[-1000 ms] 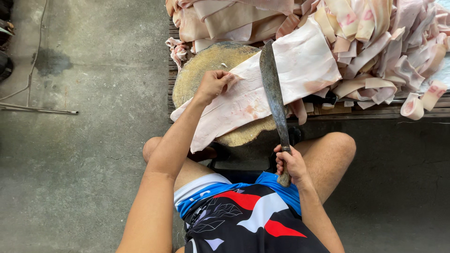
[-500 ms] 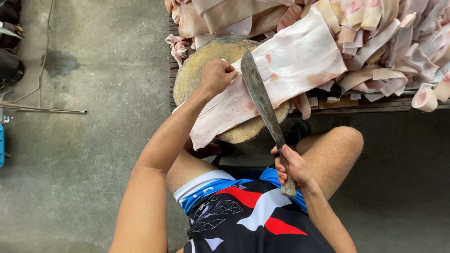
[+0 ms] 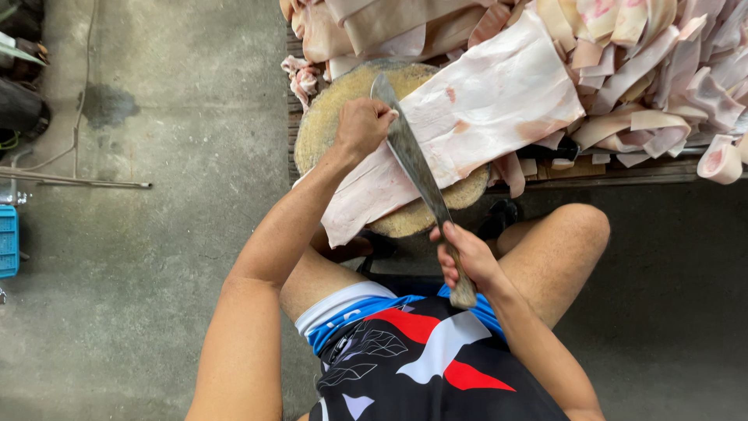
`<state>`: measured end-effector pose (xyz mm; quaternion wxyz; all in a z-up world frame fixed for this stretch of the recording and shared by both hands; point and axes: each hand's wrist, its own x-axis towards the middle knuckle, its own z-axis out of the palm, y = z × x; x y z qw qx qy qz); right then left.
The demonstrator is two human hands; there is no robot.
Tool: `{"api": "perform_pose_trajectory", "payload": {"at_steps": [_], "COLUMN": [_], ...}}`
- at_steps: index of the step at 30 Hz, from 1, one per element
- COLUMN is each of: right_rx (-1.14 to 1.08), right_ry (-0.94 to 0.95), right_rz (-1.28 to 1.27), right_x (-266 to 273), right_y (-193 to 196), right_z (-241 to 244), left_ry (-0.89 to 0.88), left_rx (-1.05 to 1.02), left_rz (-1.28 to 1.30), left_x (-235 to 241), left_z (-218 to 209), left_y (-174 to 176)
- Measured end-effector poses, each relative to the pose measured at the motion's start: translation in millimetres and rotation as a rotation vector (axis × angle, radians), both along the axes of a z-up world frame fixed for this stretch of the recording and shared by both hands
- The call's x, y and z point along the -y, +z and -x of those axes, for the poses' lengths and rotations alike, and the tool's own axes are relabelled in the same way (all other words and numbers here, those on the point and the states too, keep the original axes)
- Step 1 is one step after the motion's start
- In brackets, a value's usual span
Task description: The person sits on the floor and uses a large knife to cut sheets of pork skin on a round wooden chopping block. They slice the skin into strips and smaller pieces, occasionally moving the cut pieces aside.
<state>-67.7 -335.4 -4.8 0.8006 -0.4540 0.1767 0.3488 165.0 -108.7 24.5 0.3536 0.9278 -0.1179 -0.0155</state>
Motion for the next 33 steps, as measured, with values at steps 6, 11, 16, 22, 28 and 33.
{"api": "perform_pose_trajectory", "payload": {"at_steps": [6, 11, 16, 22, 28, 33], "right_rx": [-0.173, -0.115, -0.155, -0.013, 0.331, 0.6], "right_ry": [0.035, 0.041, 0.098, 0.047, 0.007, 0.098], "right_rz": [-0.167, -0.381, -0.43, -0.012, 0.7, 1.097], "right_x": [5, -36, -83, -35, 17, 25], "right_y": [-8, -20, -21, -6, 32, 40], "right_z": [46, -2, -36, 0, 32, 25], "left_ry": [0.016, 0.1, 0.139, 0.366, 0.424, 0.483], "left_rx": [0.065, -0.066, -0.007, 0.164, 0.18, 0.226], "left_rz": [0.177, 0.322, 0.497, 0.447, 0.202, 0.058], "left_x": [-13, -27, -41, -117, -134, -136], "left_z": [-1, 5, 2, -68, -108, 18], "left_y": [11, 35, 59, 38, -35, -56]}}
